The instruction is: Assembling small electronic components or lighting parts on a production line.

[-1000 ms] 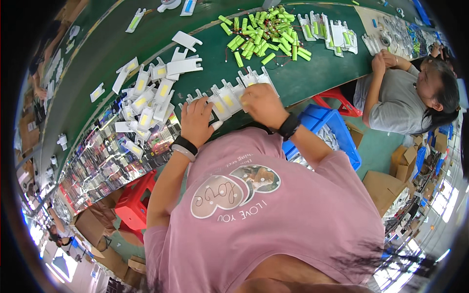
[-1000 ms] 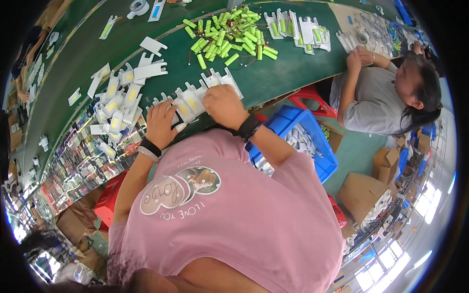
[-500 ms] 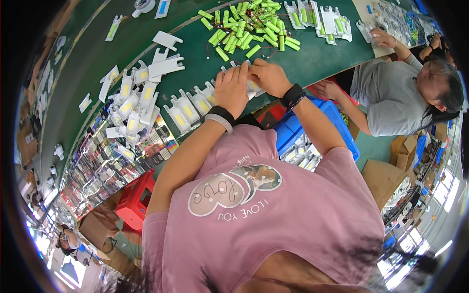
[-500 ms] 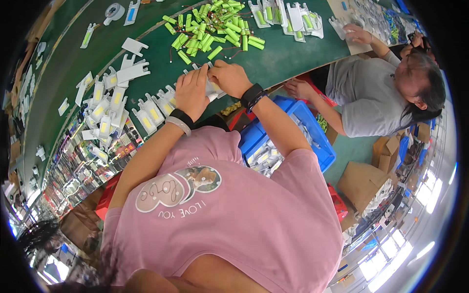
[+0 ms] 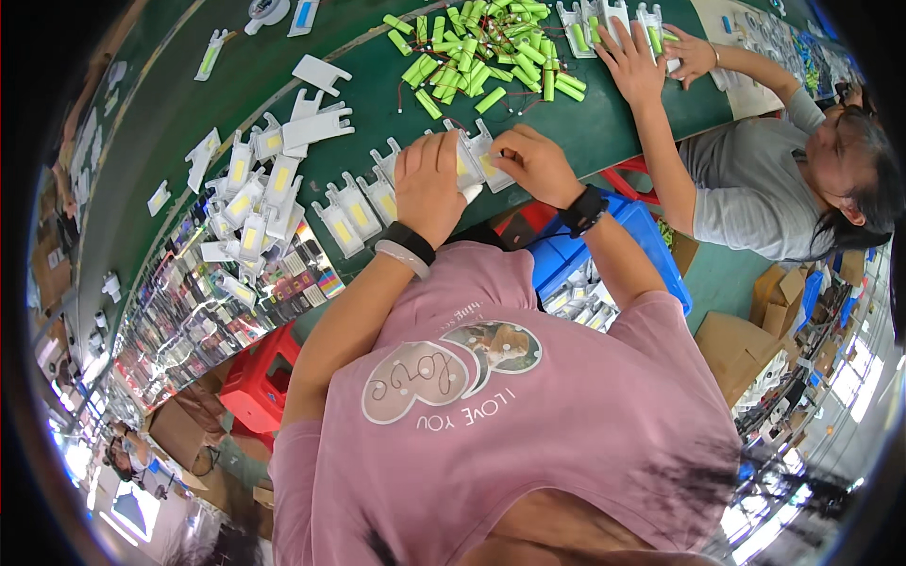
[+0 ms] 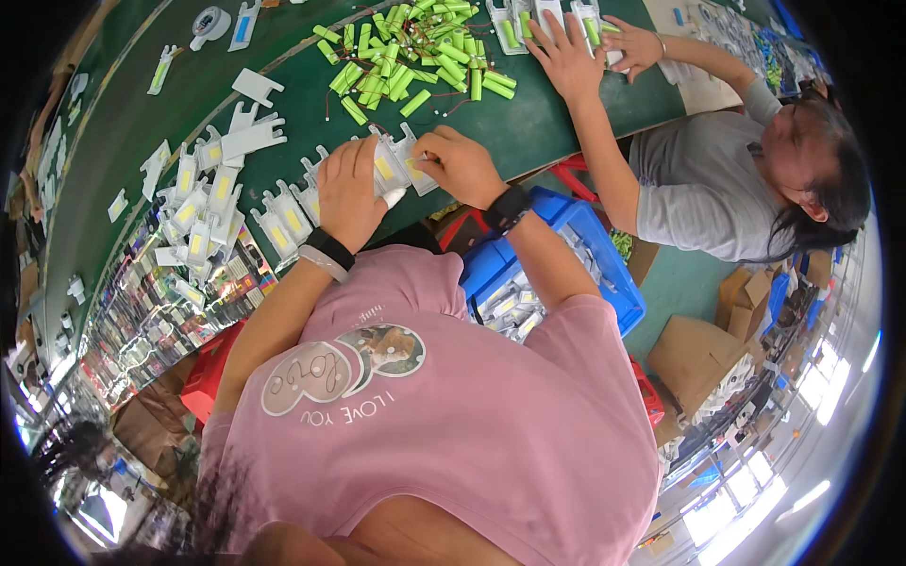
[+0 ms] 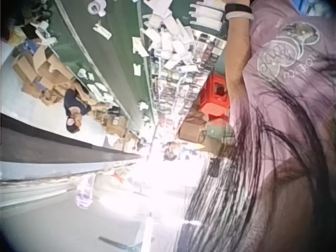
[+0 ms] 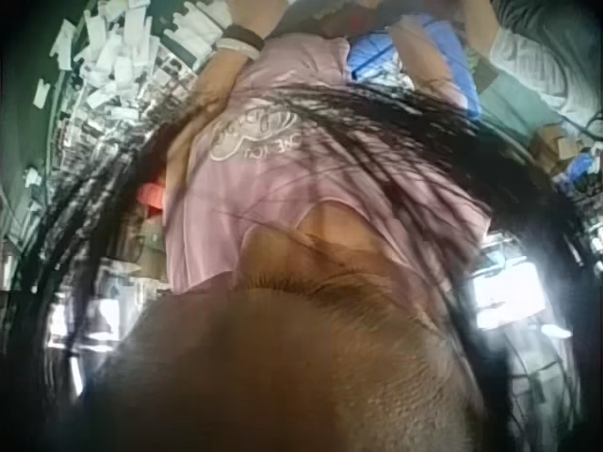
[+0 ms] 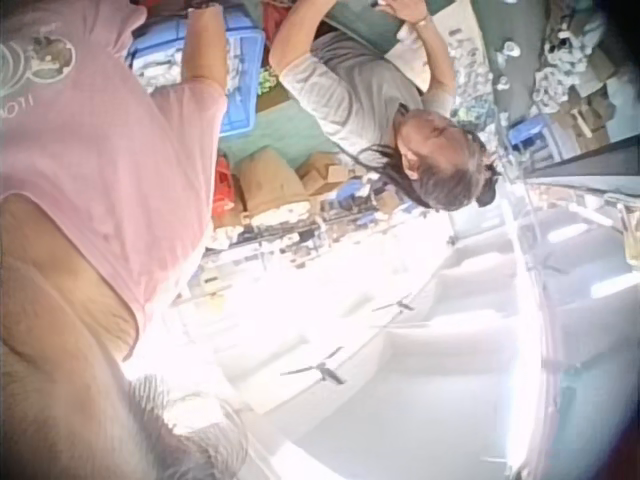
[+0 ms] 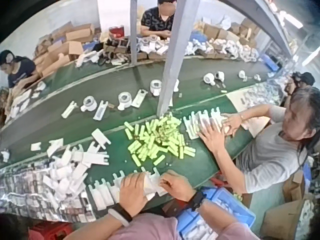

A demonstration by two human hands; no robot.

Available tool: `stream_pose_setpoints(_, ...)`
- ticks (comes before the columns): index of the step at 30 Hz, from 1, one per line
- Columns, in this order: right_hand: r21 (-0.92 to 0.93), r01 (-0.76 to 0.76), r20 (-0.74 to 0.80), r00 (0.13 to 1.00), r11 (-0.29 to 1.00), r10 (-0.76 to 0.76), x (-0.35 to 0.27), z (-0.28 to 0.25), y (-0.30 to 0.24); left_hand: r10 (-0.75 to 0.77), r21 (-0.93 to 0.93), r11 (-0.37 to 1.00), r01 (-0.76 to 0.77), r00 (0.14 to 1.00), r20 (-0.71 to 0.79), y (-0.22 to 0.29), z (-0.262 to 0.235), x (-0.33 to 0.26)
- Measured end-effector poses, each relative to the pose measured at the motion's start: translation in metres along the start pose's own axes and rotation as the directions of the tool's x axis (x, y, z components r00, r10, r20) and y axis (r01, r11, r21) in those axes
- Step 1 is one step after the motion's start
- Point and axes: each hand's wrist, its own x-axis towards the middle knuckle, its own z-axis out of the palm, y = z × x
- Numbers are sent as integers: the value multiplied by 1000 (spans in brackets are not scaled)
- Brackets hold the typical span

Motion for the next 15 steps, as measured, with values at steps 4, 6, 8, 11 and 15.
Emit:
stream_pose_setpoints(4,-304,132,23,991,943,-132,15,8,4,65,-2,998,-65,996,53,7,13,6)
stream_pose_setpoints(6,-389,137,77,990,911,-115,20,7,5,36,37,999,-38,998,58,8,20,7)
stream_pose_setpoints(8,-461,218,127,976,860,-179,22,6,3,10,74,997,-14,998,62,8,23,8)
stream_pose_setpoints(11,-435,241,186,967,868,-175,21,3,4,-13,50,999,11,999,48,10,23,10)
stream_pose_setpoints(15,-240,302,177,948,923,-265,1,-8,4,-37,67,997,31,996,83,10,21,10)
